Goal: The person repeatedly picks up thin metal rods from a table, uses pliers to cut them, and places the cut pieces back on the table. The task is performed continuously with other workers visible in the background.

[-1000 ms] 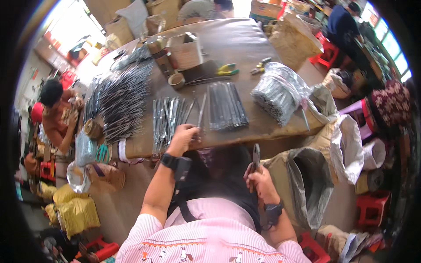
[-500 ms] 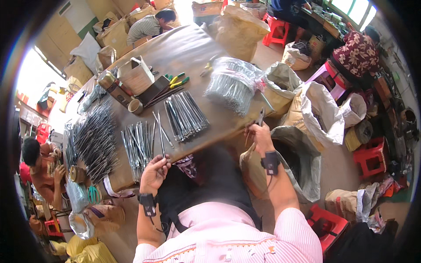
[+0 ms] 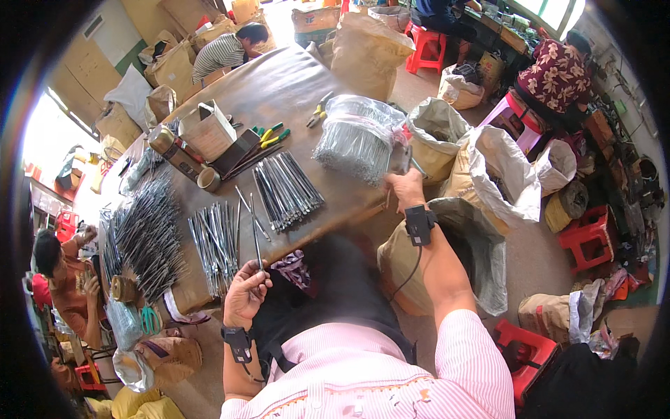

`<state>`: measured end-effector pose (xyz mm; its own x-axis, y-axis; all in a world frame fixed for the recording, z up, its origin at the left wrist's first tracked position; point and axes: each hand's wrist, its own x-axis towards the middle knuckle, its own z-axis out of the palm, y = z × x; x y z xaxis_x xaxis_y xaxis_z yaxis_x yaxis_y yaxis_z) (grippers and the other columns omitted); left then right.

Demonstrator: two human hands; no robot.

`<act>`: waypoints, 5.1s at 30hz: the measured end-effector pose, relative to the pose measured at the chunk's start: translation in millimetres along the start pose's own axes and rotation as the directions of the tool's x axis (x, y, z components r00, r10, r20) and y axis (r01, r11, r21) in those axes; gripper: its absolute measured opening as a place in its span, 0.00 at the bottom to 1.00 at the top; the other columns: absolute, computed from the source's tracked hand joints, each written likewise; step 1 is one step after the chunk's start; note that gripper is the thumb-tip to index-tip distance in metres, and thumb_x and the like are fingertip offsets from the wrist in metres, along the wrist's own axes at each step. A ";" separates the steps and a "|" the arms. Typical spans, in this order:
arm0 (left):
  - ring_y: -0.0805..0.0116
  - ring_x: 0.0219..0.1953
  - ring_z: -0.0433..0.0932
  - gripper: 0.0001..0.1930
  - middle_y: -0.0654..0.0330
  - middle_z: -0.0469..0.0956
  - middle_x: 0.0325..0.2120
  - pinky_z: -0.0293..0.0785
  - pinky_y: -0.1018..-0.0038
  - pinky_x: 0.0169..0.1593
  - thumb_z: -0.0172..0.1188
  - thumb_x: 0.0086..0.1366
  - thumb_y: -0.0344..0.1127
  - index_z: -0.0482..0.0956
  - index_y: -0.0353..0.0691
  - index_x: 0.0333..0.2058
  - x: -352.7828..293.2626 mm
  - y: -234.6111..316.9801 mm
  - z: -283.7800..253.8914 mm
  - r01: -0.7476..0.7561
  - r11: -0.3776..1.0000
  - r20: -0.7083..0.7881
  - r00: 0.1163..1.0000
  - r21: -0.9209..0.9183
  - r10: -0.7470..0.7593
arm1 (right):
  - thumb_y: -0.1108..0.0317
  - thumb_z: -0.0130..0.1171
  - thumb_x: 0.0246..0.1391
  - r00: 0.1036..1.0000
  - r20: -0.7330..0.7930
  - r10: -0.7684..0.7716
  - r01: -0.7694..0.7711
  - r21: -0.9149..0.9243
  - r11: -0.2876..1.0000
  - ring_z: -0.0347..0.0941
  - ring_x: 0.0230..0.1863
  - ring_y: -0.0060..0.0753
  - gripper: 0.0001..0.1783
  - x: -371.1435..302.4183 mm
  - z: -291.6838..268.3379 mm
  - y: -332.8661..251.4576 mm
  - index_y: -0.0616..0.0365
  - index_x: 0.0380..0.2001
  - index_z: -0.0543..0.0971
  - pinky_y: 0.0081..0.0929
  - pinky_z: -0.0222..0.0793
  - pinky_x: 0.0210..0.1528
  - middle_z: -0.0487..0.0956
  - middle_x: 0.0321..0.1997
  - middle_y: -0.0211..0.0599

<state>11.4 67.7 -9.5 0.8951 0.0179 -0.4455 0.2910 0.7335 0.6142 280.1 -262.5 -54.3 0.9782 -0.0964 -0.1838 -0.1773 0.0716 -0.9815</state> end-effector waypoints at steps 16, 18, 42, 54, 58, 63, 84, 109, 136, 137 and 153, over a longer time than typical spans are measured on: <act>0.66 0.30 0.81 0.13 0.59 0.79 0.30 0.77 0.81 0.30 0.63 0.56 0.21 0.76 0.35 0.41 -17.7 -0.1 3.2 -0.024 0.998 0.017 1.000 0.057 0.023 | 0.72 0.55 0.60 0.839 0.453 0.300 -0.534 0.582 0.613 0.73 0.30 0.28 0.05 14.0 -17.3 -11.9 0.62 0.36 0.74 0.27 0.75 0.36 0.76 0.28 0.34; 0.68 0.28 0.82 0.13 0.58 0.80 0.29 0.78 0.83 0.28 0.63 0.58 0.23 0.76 0.34 0.42 -17.2 -2.1 7.4 -0.044 0.997 0.038 0.998 0.062 0.042 | 0.71 0.56 0.59 0.821 0.518 0.242 -0.534 0.544 0.648 0.73 0.29 0.29 0.05 10.0 -14.7 -12.6 0.61 0.35 0.75 0.28 0.75 0.35 0.76 0.26 0.34; 0.68 0.31 0.82 0.10 0.58 0.80 0.31 0.80 0.76 0.37 0.66 0.55 0.22 0.76 0.35 0.35 -4.1 -30.0 68.8 -0.153 0.961 0.169 0.979 0.229 0.116 | 0.75 0.62 0.53 0.859 0.509 -0.047 -0.064 0.199 0.978 0.77 0.27 0.25 0.08 -193.2 70.1 -48.9 0.61 0.35 0.74 0.20 0.73 0.28 0.80 0.28 0.36; 0.70 0.32 0.80 0.11 0.56 0.80 0.30 0.78 0.78 0.38 0.65 0.57 0.25 0.76 0.29 0.38 -2.3 -32.6 53.2 -0.100 0.923 0.088 0.994 0.371 0.072 | 0.77 0.61 0.54 0.877 0.474 -0.075 0.012 0.133 0.991 0.77 0.28 0.24 0.09 -213.1 81.6 -25.1 0.64 0.38 0.74 0.20 0.74 0.29 0.79 0.28 0.36; 0.69 0.32 0.81 0.11 0.56 0.79 0.31 0.79 0.77 0.38 0.63 0.57 0.23 0.75 0.28 0.39 -7.2 -34.6 45.7 -0.125 0.913 0.095 0.991 0.388 0.096 | 0.75 0.60 0.55 0.939 0.329 -0.102 0.024 0.230 0.973 0.77 0.27 0.29 0.13 -197.2 75.5 -33.8 0.65 0.43 0.72 0.23 0.74 0.30 0.80 0.31 0.41; 0.68 0.34 0.82 0.12 0.59 0.77 0.31 0.80 0.78 0.37 0.60 0.58 0.21 0.74 0.30 0.42 -11.4 -35.9 50.4 -0.127 0.896 0.187 0.981 0.425 0.050 | 0.76 0.60 0.55 0.901 0.432 -0.024 -0.065 0.190 0.980 0.77 0.27 0.29 0.10 -192.3 66.4 -31.7 0.65 0.40 0.75 0.23 0.74 0.31 0.80 0.31 0.41; 0.72 0.38 0.77 0.10 0.61 0.73 0.36 0.74 0.76 0.42 0.54 0.68 0.35 0.71 0.37 0.43 -21.9 -29.7 68.3 0.100 0.959 0.219 0.962 0.267 -0.161 | 0.72 0.66 0.51 0.784 0.572 0.240 -0.379 0.135 0.916 0.77 0.25 0.27 0.08 -198.1 72.9 -16.5 0.62 0.32 0.77 0.22 0.75 0.28 0.80 0.28 0.37; 0.84 0.18 0.63 0.05 0.64 0.74 0.26 0.54 0.87 0.19 0.61 0.63 0.32 0.75 0.39 0.35 -16.1 -44.8 54.2 0.272 0.956 0.179 0.941 0.106 -0.287 | 0.75 0.62 0.54 0.787 0.616 0.041 -0.101 0.063 0.993 0.77 0.27 0.26 0.12 -219.0 49.2 -21.8 0.68 0.41 0.76 0.21 0.74 0.25 0.80 0.30 0.37; 0.85 0.22 0.69 0.09 0.68 0.78 0.25 0.63 0.86 0.23 0.59 0.62 0.29 0.81 0.36 0.42 -17.5 -54.4 66.3 -0.152 0.848 0.071 0.988 0.508 0.135 | 0.55 0.51 0.62 0.806 0.525 0.274 -0.532 0.439 0.724 0.78 0.36 0.34 0.19 -203.3 34.8 13.3 0.61 0.38 0.78 0.31 0.75 0.37 0.80 0.36 0.43; 0.85 0.22 0.69 0.10 0.68 0.78 0.25 0.64 0.86 0.24 0.58 0.62 0.28 0.81 0.35 0.42 -17.3 -55.0 65.8 -0.212 0.817 0.091 0.977 0.536 0.194 | 0.51 0.46 0.61 0.790 0.437 0.430 -0.607 0.455 0.652 0.77 0.41 0.41 0.23 -196.0 34.9 16.8 0.61 0.37 0.78 0.39 0.74 0.44 0.79 0.41 0.48; 0.68 0.22 0.67 0.10 0.58 0.68 0.24 0.64 0.75 0.27 0.58 0.60 0.21 0.80 0.35 0.40 -12.3 -54.4 70.3 -0.528 0.305 0.294 0.769 0.793 0.567 | 0.83 0.53 0.36 0.587 0.788 0.183 0.293 -0.418 0.860 0.69 0.42 0.32 0.42 -208.3 22.4 12.5 0.56 0.61 0.62 0.27 0.69 0.45 0.70 0.43 0.35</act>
<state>8.3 -20.3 8.3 0.9529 0.2300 0.1975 -0.1163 -0.3243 0.9388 76.6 -219.2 -27.1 0.6270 0.7393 -0.2457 0.0893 -0.3816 -0.9200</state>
